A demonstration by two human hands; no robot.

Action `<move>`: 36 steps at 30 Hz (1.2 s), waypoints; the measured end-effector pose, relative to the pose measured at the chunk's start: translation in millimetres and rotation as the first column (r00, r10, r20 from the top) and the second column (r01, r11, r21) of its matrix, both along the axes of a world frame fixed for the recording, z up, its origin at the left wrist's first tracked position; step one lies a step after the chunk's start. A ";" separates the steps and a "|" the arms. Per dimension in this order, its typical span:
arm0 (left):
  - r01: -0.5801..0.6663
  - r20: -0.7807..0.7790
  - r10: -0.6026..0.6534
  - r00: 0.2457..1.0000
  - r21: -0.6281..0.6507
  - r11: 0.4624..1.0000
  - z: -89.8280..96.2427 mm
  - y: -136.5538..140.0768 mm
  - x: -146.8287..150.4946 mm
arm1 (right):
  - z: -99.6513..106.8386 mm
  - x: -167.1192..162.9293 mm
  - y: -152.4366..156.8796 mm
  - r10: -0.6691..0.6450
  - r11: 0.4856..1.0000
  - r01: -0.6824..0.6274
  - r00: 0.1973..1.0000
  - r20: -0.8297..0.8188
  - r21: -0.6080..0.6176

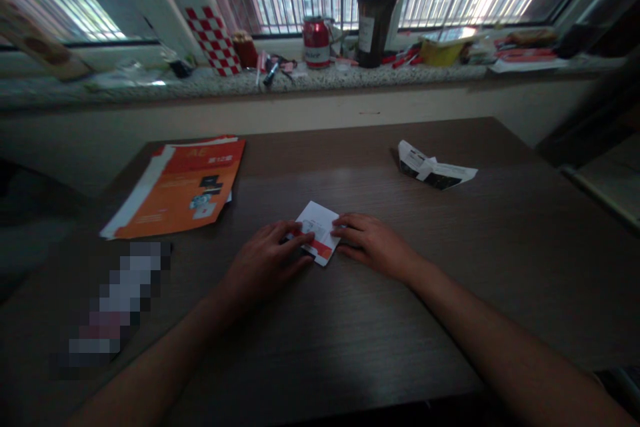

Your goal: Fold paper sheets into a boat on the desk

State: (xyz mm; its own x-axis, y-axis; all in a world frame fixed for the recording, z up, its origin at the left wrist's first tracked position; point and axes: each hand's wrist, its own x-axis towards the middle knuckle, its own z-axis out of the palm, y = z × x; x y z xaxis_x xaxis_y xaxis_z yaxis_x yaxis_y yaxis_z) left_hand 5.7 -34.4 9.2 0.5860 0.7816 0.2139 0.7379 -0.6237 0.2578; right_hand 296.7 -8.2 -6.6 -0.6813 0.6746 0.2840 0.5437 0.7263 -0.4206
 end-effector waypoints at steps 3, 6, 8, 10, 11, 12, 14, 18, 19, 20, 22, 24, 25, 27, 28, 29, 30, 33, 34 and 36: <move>0.003 0.013 -0.003 1.000 -0.015 1.000 1.5 0.0 -0.1 | 1.4 -2.0 -0.5 -0.008 1.000 0.008 1.000 0.005 0.013; 0.003 0.020 -0.002 1.000 -0.025 1.000 0.7 0.7 -0.8 | 1.5 -3.2 -0.1 -0.007 0.999 0.007 1.000 0.002 0.032; 0.007 0.013 -0.007 1.000 -0.022 1.000 -0.6 1.5 -1.3 | 1.3 -3.6 0.4 -0.002 0.999 0.002 1.000 -0.002 0.036; 0.011 0.003 -0.011 1.000 -0.014 1.000 -1.3 2.2 -1.7 | 1.7 -3.7 0.7 0.004 0.999 -0.004 1.000 -0.008 0.041; 0.012 -0.001 -0.012 1.000 -0.010 1.000 -1.1 2.4 -1.6 | 2.1 -3.8 0.7 0.006 0.999 -0.006 1.000 -0.010 0.046; 0.012 -0.004 -0.012 1.000 -0.006 1.000 -0.6 2.6 -1.4 | 2.6 -4.0 0.6 0.007 0.999 -0.006 1.000 -0.013 0.053; 0.005 -0.004 -0.005 1.000 -0.008 1.000 1.0 2.8 -0.6 | 3.6 -4.3 0.3 0.003 0.998 -0.001 1.000 -0.017 0.061; -0.017 0.024 0.017 1.000 -0.003 1.000 1.6 3.3 1.2 | 3.5 -4.9 0.2 0.002 0.998 -0.001 1.000 -0.022 0.060; -0.019 0.030 0.019 0.999 0.004 1.000 0.8 3.6 1.4 | 2.9 -5.0 0.4 0.004 0.998 -0.003 1.000 -0.021 0.060; -0.018 0.034 0.018 0.999 0.011 1.000 -0.1 3.8 1.4 | 2.3 -5.1 0.7 0.005 0.998 -0.003 1.000 -0.019 0.061; -0.013 0.042 0.013 0.999 0.017 1.000 -1.1 4.0 1.1 | 1.2 -5.2 1.2 -0.003 0.998 0.004 1.000 -0.019 0.063; 0.001 0.042 -0.001 0.999 0.011 1.000 -0.2 3.7 0.1 | 0.9 -5.5 1.4 -0.012 0.998 0.014 1.000 -0.024 0.063; 0.013 0.040 -0.013 0.999 0.003 1.000 1.0 3.5 -0.5 | 1.2 -5.7 1.4 -0.015 0.998 0.017 0.999 -0.031 0.061; 0.037 0.037 -0.036 0.999 -0.014 0.999 4.1 3.1 -2.2 | 2.6 -6.3 0.9 -0.020 0.998 0.022 0.999 -0.046 0.050; 0.048 0.039 -0.047 0.998 -0.020 0.999 5.6 3.2 -3.1 | 3.6 -6.7 0.5 -0.024 0.999 0.026 0.998 -0.054 0.042; 0.051 0.044 -0.050 0.998 -0.025 0.998 6.7 3.5 -4.0 | 4.6 -7.2 0.1 -0.030 0.999 0.032 0.998 -0.063 0.036; 0.052 0.049 -0.050 0.998 -0.028 0.998 7.3 4.1 -4.8 | 5.4 -7.8 -0.3 -0.035 0.999 0.037 0.997 -0.068 0.029; 0.041 0.059 -0.040 0.997 -0.025 0.999 6.0 6.3 -6.4 | 6.1 -9.7 -1.1 -0.051 0.998 0.052 0.996 -0.079 0.018; 0.033 0.058 -0.032 0.998 -0.020 0.999 5.1 7.0 -6.5 | 5.6 -10.3 -1.0 -0.059 0.998 0.060 0.995 -0.081 0.013; 0.010 0.050 -0.010 0.999 -0.007 1.000 3.5 8.0 -6.5 | 3.7 -11.5 -0.6 -0.082 0.997 0.082 0.993 -0.085 0.003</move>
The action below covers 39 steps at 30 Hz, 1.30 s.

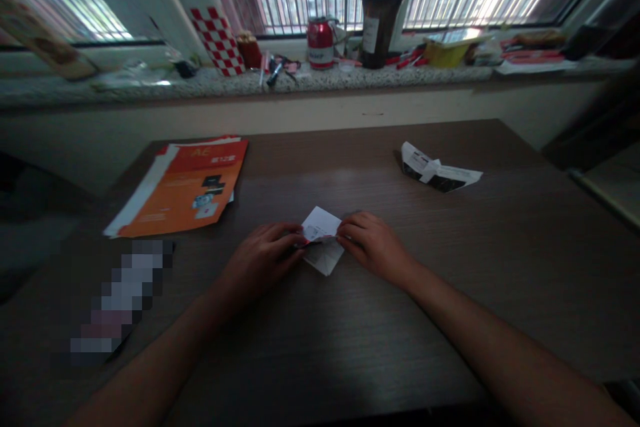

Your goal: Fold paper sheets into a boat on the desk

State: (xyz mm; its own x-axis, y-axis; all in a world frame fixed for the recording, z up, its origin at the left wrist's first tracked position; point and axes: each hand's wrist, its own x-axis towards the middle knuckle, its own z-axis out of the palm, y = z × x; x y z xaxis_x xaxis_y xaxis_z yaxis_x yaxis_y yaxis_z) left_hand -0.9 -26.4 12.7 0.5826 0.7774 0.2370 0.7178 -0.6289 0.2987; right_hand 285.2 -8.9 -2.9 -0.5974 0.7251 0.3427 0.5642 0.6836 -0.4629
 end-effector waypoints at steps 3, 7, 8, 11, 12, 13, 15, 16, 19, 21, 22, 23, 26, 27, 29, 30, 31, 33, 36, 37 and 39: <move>-0.032 -0.028 0.031 0.999 -0.020 0.999 -0.3 0.6 0.1 | -2.3 -1.4 0.9 -0.026 1.000 0.026 0.999 -0.019 -0.002; -0.048 -0.030 0.046 0.998 -0.066 0.997 0.9 1.4 -0.4 | 0.0 -3.4 0.3 -0.048 0.998 0.047 0.998 -0.029 -0.045; -0.055 -0.023 0.054 0.998 -0.069 0.996 1.0 1.8 -0.5 | 1.1 -4.1 -0.1 -0.057 0.997 0.055 0.998 -0.028 -0.059; -0.090 0.003 0.090 0.996 -0.085 0.992 1.5 2.8 -0.1 | 3.3 -6.7 -0.8 -0.108 0.990 0.104 0.993 -0.041 -0.099; -0.107 0.010 0.108 0.994 -0.093 0.990 1.8 3.0 0.3 | 3.4 -7.7 -0.7 -0.131 0.986 0.124 0.990 -0.049 -0.115; -0.125 0.015 0.127 0.992 -0.102 0.987 2.3 3.0 0.6 | 3.4 -8.6 -0.3 -0.152 0.981 0.143 0.987 -0.056 -0.127; -0.152 0.026 0.156 0.987 -0.126 0.980 3.4 2.7 0.7 | 3.0 -10.4 1.0 -0.180 0.975 0.171 0.982 -0.055 -0.142; -0.157 0.038 0.163 0.986 -0.139 0.978 3.9 2.4 0.4 | 3.0 -11.2 1.9 -0.185 0.974 0.177 0.982 -0.046 -0.144; -0.148 0.093 0.166 0.982 -0.175 0.973 4.9 1.7 -1.8 | 3.9 -12.7 4.6 -0.186 0.972 0.180 0.982 -0.027 -0.151; -0.144 0.134 0.172 0.976 -0.199 0.969 4.6 1.9 -3.3 | 5.0 -13.1 6.4 -0.183 0.971 0.176 0.983 -0.026 -0.162; -0.147 0.150 0.181 0.972 -0.213 0.966 4.2 2.3 -3.6 | 5.5 -13.2 7.4 -0.181 0.970 0.175 0.983 -0.025 -0.169; -0.154 0.163 0.194 0.967 -0.228 0.961 3.6 2.9 -3.7 | 5.8 -13.3 8.6 -0.182 0.969 0.175 0.983 -0.023 -0.174; -0.193 0.186 0.249 0.951 -0.274 0.942 1.6 5.5 -2.0 | 7.0 -14.4 13.4 -0.196 0.962 0.190 0.981 -0.010 -0.198; -0.204 0.190 0.266 0.945 -0.290 0.935 1.1 6.4 -1.1 | 7.8 -15.4 15.4 -0.199 0.959 0.193 0.980 -0.006 -0.209; -0.216 0.199 0.290 0.936 -0.323 0.921 0.5 7.7 0.7 | 10.2 -18.6 19.5 -0.217 0.949 0.214 0.976 0.013 -0.232; -0.220 0.201 0.298 0.933 -0.335 0.916 0.5 8.1 1.5 | 11.6 -20.9 21.6 -0.234 0.942 0.235 0.972 0.032 -0.239; -0.222 0.202 0.302 0.932 -0.344 0.912 0.5 8.3 2.1 | 13.1 -23.5 23.7 -0.255 0.935 0.262 0.965 0.060 -0.237; -0.226 0.199 0.309 0.930 -0.353 0.908 0.6 8.3 3.2 | 15.2 -29.1 28.0 -0.297 0.923 0.320 0.946 0.131 -0.212; -0.249 0.186 0.323 0.928 -0.337 0.908 0.1 7.8 4.6 | 14.9 -36.1 34.5 -0.326 0.921 0.358 0.924 0.202 -0.151; -0.259 0.183 0.328 0.927 -0.322 0.911 -0.4 7.8 4.9 | 13.9 -37.6 36.7 -0.331 0.922 0.363 0.919 0.215 -0.133; -0.270 0.186 0.332 0.925 -0.292 0.917 -1.7 8.3 5.4 | 11.0 -39.2 40.8 -0.319 0.931 0.348 0.921 0.222 -0.110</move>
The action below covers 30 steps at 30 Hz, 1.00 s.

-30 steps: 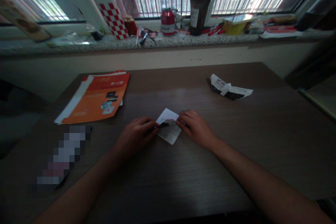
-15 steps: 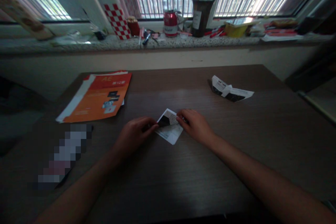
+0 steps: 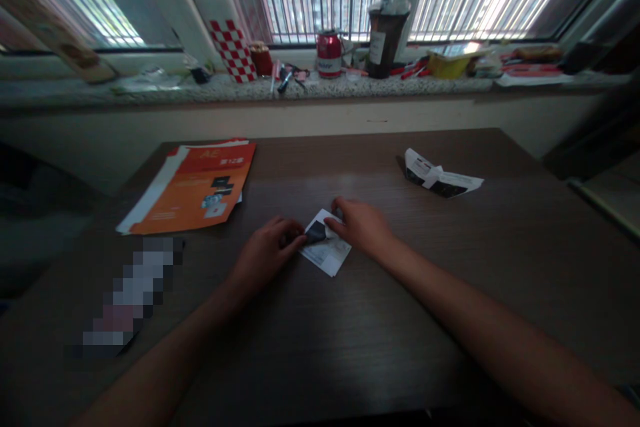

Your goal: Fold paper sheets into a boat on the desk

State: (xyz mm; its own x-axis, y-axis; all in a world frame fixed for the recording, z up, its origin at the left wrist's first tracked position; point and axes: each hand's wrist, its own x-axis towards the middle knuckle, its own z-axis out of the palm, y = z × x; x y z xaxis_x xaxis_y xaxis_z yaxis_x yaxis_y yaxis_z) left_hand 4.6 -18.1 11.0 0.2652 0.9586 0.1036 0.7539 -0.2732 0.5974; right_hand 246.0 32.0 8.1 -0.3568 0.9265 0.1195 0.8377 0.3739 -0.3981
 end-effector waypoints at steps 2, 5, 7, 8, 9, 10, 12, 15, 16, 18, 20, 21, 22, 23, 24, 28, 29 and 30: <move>-0.004 0.007 0.004 1.000 0.007 1.000 -1.5 1.1 0.2 | -3.3 -0.3 3.8 0.057 0.998 -0.056 0.998 -0.016 0.015; -0.009 0.025 0.009 1.000 -0.004 1.000 -3.7 3.4 0.2 | -8.6 0.0 9.0 0.157 0.987 -0.155 0.986 -0.064 0.029; -0.005 0.037 0.006 0.999 -0.005 1.000 -4.8 4.5 0.1 | -12.0 0.2 12.4 0.203 0.979 -0.201 0.975 -0.086 0.040; -0.003 0.039 0.003 0.999 -0.003 1.000 -5.4 4.8 0.1 | -13.4 0.3 14.0 0.218 0.976 -0.215 0.971 -0.096 0.047; -0.003 0.040 0.003 0.999 0.001 1.000 -5.8 4.8 0.0 | -14.5 0.4 15.4 0.231 0.973 -0.227 0.967 -0.105 0.053; -0.002 0.041 0.002 0.999 0.007 1.000 -6.3 4.7 -0.2 | -15.2 0.5 16.6 0.240 0.970 -0.235 0.964 -0.113 0.057; 0.004 0.047 -0.005 0.999 0.020 1.000 -6.9 4.1 -0.7 | -15.1 0.8 18.4 0.247 0.969 -0.242 0.961 -0.126 0.051; 0.023 0.059 -0.024 0.998 0.029 0.999 -7.0 3.0 -1.6 | -12.7 1.4 18.7 0.243 0.970 -0.241 0.960 -0.143 0.028; 0.027 0.062 -0.029 0.998 0.030 0.999 -6.9 2.6 -1.8 | -11.8 1.6 18.1 0.239 0.971 -0.239 0.958 -0.157 0.020; 0.033 0.065 -0.035 0.997 0.036 0.999 -6.3 1.7 -1.7 | -10.5 2.3 15.6 0.220 0.974 -0.228 0.952 -0.214 -0.014; 0.036 0.065 -0.038 0.997 0.044 0.998 -5.1 0.6 -1.2 | -10.3 3.5 11.7 0.186 0.972 -0.220 0.934 -0.306 -0.080; 0.037 0.067 -0.041 0.997 0.049 0.998 -4.3 0.0 -0.8 | -10.5 4.4 9.4 0.164 0.970 -0.218 0.918 -0.360 -0.113; 0.041 0.073 -0.045 0.996 0.052 0.998 -3.4 -0.6 -0.3 | -10.9 5.5 7.0 0.142 0.967 -0.216 0.898 -0.416 -0.138; 0.045 0.084 -0.050 0.995 0.053 0.998 -2.5 -1.1 0.2 | -11.2 6.8 4.5 0.119 0.964 -0.216 0.874 -0.471 -0.156; 0.050 0.104 -0.056 0.993 0.054 0.997 -1.6 -1.5 0.7 | -11.4 8.3 2.0 0.095 0.962 -0.214 0.846 -0.525 -0.170; 0.088 0.276 -0.085 0.957 0.002 0.996 1.0 -2.1 3.5 | -9.5 14.3 -8.4 -0.027 0.944 -0.213 0.707 -0.707 -0.250; 0.098 0.337 -0.086 0.938 -0.018 0.995 1.5 -2.0 4.5 | -8.1 15.5 -11.1 -0.058 0.939 -0.213 0.676 -0.735 -0.270; 0.106 0.396 -0.084 0.915 -0.033 0.994 1.9 -1.9 5.7 | -6.5 16.7 -13.9 -0.085 0.935 -0.210 0.649 -0.756 -0.285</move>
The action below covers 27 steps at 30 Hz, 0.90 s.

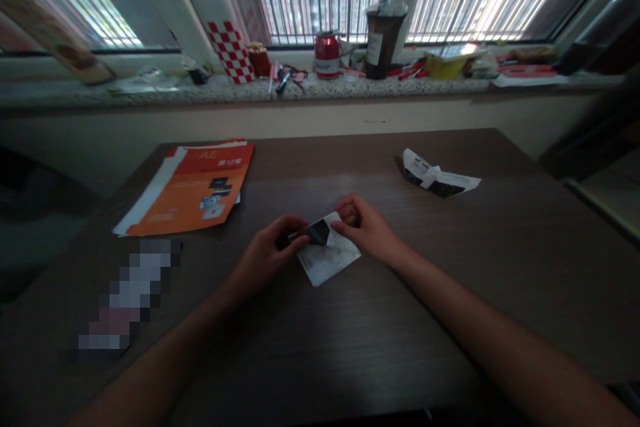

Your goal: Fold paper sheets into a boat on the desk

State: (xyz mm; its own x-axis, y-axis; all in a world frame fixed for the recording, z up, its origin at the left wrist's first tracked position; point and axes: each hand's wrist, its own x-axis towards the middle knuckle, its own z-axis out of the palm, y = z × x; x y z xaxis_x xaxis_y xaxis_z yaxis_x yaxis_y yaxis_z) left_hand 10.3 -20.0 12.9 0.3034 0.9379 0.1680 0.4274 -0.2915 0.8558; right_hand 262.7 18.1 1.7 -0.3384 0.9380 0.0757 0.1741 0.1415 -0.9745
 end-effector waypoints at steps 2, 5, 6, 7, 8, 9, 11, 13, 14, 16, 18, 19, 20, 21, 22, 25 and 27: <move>-0.005 0.094 0.007 0.996 -0.025 1.000 1.6 0.4 2.7 | 4.1 2.1 -5.6 -0.022 0.999 0.020 0.999 -0.042 -0.036; -0.032 0.135 0.037 0.990 -0.042 0.999 5.4 1.2 6.6 | 11.3 4.3 -13.7 -0.018 0.996 0.013 0.998 -0.057 -0.087; -0.038 0.139 0.044 0.989 -0.049 0.998 6.6 1.6 7.7 | 13.7 4.7 -16.1 -0.015 0.994 0.009 0.998 -0.055 -0.105; -0.039 0.145 0.047 0.988 -0.057 0.998 7.7 2.0 8.8 | 15.9 4.9 -18.3 -0.014 0.992 0.008 0.999 -0.048 -0.124; -0.039 0.152 0.049 0.987 -0.064 0.997 8.5 2.4 9.7 | 17.9 4.9 -20.2 -0.019 0.989 0.014 0.999 -0.036 -0.146; -0.040 0.158 0.050 0.986 -0.069 0.997 9.1 2.8 10.6 | 19.6 4.9 -21.8 -0.030 0.986 0.026 0.999 -0.021 -0.165; -0.042 0.154 0.053 0.987 -0.072 0.996 9.6 3.1 12.1 | 21.5 4.6 -24.1 -0.058 0.980 0.059 0.998 0.012 -0.191; -0.049 0.136 0.058 0.989 -0.070 0.996 9.8 2.5 13.5 | 21.7 4.5 -25.1 -0.084 0.978 0.092 0.995 0.052 -0.185; -0.053 0.130 0.062 0.990 -0.069 0.996 9.8 2.0 14.1 | 21.1 4.5 -25.2 -0.093 0.979 0.105 0.993 0.076 -0.173; -0.065 0.131 0.074 0.989 -0.072 0.995 9.5 0.9 15.4 | 19.5 4.7 -25.3 -0.112 0.982 0.128 0.986 0.121 -0.139; -0.076 0.140 0.087 0.986 -0.082 0.994 8.9 0.0 16.5 | 18.0 4.7 -25.6 -0.134 0.982 0.150 0.981 0.141 -0.112; -0.079 0.141 0.091 0.986 -0.088 0.993 8.4 -0.2 16.8 | 17.5 4.6 -25.9 -0.139 0.982 0.155 0.980 0.143 -0.105; -0.082 0.141 0.094 0.985 -0.095 0.992 8.0 -0.4 17.0 | 17.2 4.6 -26.5 -0.142 0.982 0.157 0.979 0.144 -0.101; -0.081 0.140 0.095 0.986 -0.101 0.992 7.5 -0.6 17.0 | 17.1 4.7 -27.1 -0.138 0.983 0.153 0.980 0.144 -0.099; -0.081 0.138 0.095 0.986 -0.104 0.991 7.2 -0.8 16.9 | 17.2 4.7 -27.9 -0.133 0.984 0.148 0.980 0.145 -0.098; -0.090 0.131 0.104 0.986 -0.109 0.990 6.6 -1.7 16.2 | 17.9 5.2 -30.8 -0.130 0.985 0.146 0.979 0.156 -0.097; -0.093 0.136 0.108 0.985 -0.115 0.989 6.4 -2.5 15.8 | 18.5 5.3 -32.8 -0.137 0.984 0.152 0.978 0.156 -0.092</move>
State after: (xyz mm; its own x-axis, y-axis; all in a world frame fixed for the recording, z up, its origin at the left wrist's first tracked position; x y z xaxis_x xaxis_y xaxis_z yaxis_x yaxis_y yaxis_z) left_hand 26.1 -22.5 19.3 0.1870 0.9774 0.0985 0.3226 -0.1558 0.9336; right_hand 268.0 -14.7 20.2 -0.1989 0.9779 -0.0643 0.3294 0.0049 -0.9442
